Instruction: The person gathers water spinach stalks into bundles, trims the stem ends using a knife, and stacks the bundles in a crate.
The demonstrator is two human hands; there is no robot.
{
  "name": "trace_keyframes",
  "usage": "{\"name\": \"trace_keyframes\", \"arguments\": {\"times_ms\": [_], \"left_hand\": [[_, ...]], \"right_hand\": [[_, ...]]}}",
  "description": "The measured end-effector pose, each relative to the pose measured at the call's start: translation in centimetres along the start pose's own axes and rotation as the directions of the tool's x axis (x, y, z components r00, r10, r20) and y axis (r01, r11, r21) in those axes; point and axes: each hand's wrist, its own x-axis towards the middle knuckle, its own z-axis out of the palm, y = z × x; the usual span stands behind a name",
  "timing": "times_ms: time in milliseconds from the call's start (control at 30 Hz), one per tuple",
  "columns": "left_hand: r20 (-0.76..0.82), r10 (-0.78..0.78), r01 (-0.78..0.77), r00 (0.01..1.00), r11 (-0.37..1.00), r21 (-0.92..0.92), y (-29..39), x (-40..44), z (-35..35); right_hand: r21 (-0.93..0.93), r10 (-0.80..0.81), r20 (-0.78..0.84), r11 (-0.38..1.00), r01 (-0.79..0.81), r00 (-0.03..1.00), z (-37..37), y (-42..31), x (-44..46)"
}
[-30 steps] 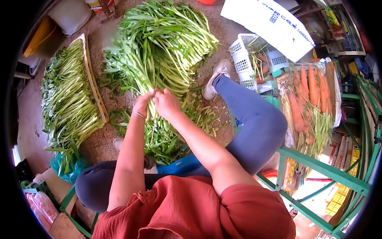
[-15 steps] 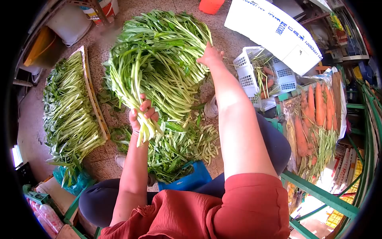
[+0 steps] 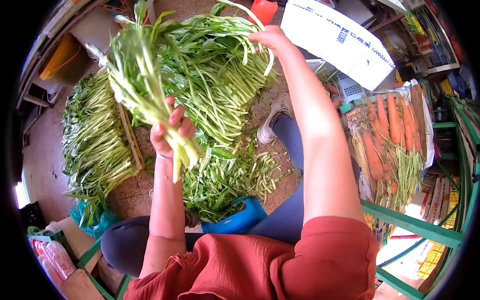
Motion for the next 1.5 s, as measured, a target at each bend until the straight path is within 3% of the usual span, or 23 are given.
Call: {"name": "trace_keyframes", "arguments": {"times_ms": [100,133,200,233,300,367,467,600,667,800,867,933,967,1067,1133,1200,1233,1267,1333,1367,1400,1467,1500], "left_hand": [[-0.262,-0.074,0.102,0.962,0.99,0.096,0.8,-0.8,-1.5],[-0.426,-0.079,0.134,0.901,0.986,0.099,0.7,-1.5,-2.9],[-0.615,-0.086,0.254,0.784,0.949,0.19,0.7,-3.1,-5.5],[-0.688,-0.114,0.324,0.716,0.928,0.183,0.6,-4.1,-7.0],[-0.733,-0.171,0.38,0.658,0.916,0.127,0.1,-5.8,-9.1],[-0.786,-0.178,0.451,0.592,0.881,0.14,-0.8,-7.0,-10.4],[-0.781,-0.233,0.481,0.579,0.872,0.096,-1.0,-7.1,-11.1],[-0.724,-0.255,0.373,0.641,0.928,0.003,-1.5,-6.3,-10.8],[-0.693,-0.245,0.336,0.678,0.942,-0.004,-1.6,-6.2,-10.5],[-0.66,-0.272,0.304,0.7,0.95,-0.07,-1.5,-6.0,-9.7],[-0.642,-0.267,0.288,0.719,0.955,-0.074,-1.8,-6.0,-9.6],[-0.63,-0.276,0.298,0.726,0.952,-0.073,-1.9,-6.7,-9.7],[-0.665,-0.251,0.293,0.704,0.955,-0.05,-2.0,-7.3,-11.3],[-0.709,-0.231,0.308,0.666,0.951,-0.021,-2.1,-7.7,-10.7],[-0.701,-0.223,0.301,0.678,0.954,-0.013,-2.3,-7.9,-11.0],[-0.692,-0.228,0.31,0.685,0.951,-0.006,-2.5,-7.7,-11.2],[-0.71,-0.235,0.339,0.664,0.941,0.006,-2.5,-7.7,-11.4],[-0.71,-0.239,0.34,0.662,0.94,0.001,-2.5,-7.8,-11.4],[-0.698,-0.267,0.336,0.665,0.941,-0.041,-2.3,-7.3,-10.4],[-0.58,-0.32,0.34,0.749,0.937,-0.078,-2.3,-7.1,-9.8],[-0.569,-0.338,0.347,0.749,0.933,-0.097,-2.2,-7.2,-9.9],[-0.622,-0.291,0.356,0.726,0.934,-0.022,-1.7,-7.7,-10.4],[-0.62,-0.286,0.351,0.73,0.936,-0.018,-1.0,-8.0,-10.3]], "right_hand": [[0.227,0.115,-0.014,0.968,-0.109,0.993,3.0,2.4,-3.4],[0.229,0.132,-0.052,0.966,-0.117,0.99,4.7,4.8,-3.9],[0.024,0.088,0.041,0.996,-0.089,0.995,7.8,11.5,-3.6],[0.059,0.158,0.053,0.985,-0.161,0.986,8.8,13.3,-4.3],[0.092,0.245,0.069,0.964,-0.25,0.967,9.5,15.2,-5.4],[0.349,0.23,0.026,0.91,-0.225,0.973,9.1,16.0,-5.7],[0.277,0.193,-0.166,0.95,-0.142,0.967,7.8,14.2,-6.8],[0.112,0.159,-0.208,0.984,-0.138,0.965,6.7,11.2,-8.3],[0.314,0.07,-0.358,0.948,0.05,0.931,7.1,8.5,-10.7],[0.541,0.063,-0.352,0.828,0.148,0.934,11.7,7.6,-15.5],[0.492,0.101,-0.239,0.87,0.031,0.966,14.9,8.3,-17.8],[0.292,0.087,-0.078,0.954,-0.061,0.993,17.4,10.9,-18.6],[0.123,-0.062,-0.096,0.99,0.073,0.993,18.5,12.8,-18.7],[0.23,0.096,-0.149,0.971,-0.06,0.984,19.2,11.6,-20.2],[-0.048,-0.111,-0.208,0.994,0.103,0.972,19.0,13.1,-19.3],[0.096,0.041,-0.268,0.995,-0.015,0.963,18.9,12.7,-19.5],[0.054,0.015,-0.319,0.999,0.002,0.947,19.1,12.9,-19.3],[0.052,0.019,-0.321,0.999,-0.002,0.947,19.2,12.8,-19.5],[-0.033,-0.134,-0.241,0.991,0.13,0.961,19.2,12.4,-20.0],[-0.063,-0.148,-0.216,0.989,0.137,0.965,19.2,12.2,-20.2],[-0.209,-0.238,-0.189,0.958,0.198,0.953,19.1,12.4,-20.1],[0.182,-0.184,-0.052,0.965,0.19,0.982,19.0,13.7,-19.0],[0.249,-0.042,0.025,0.968,0.035,0.999,17.5,11.9,-19.0]]}}
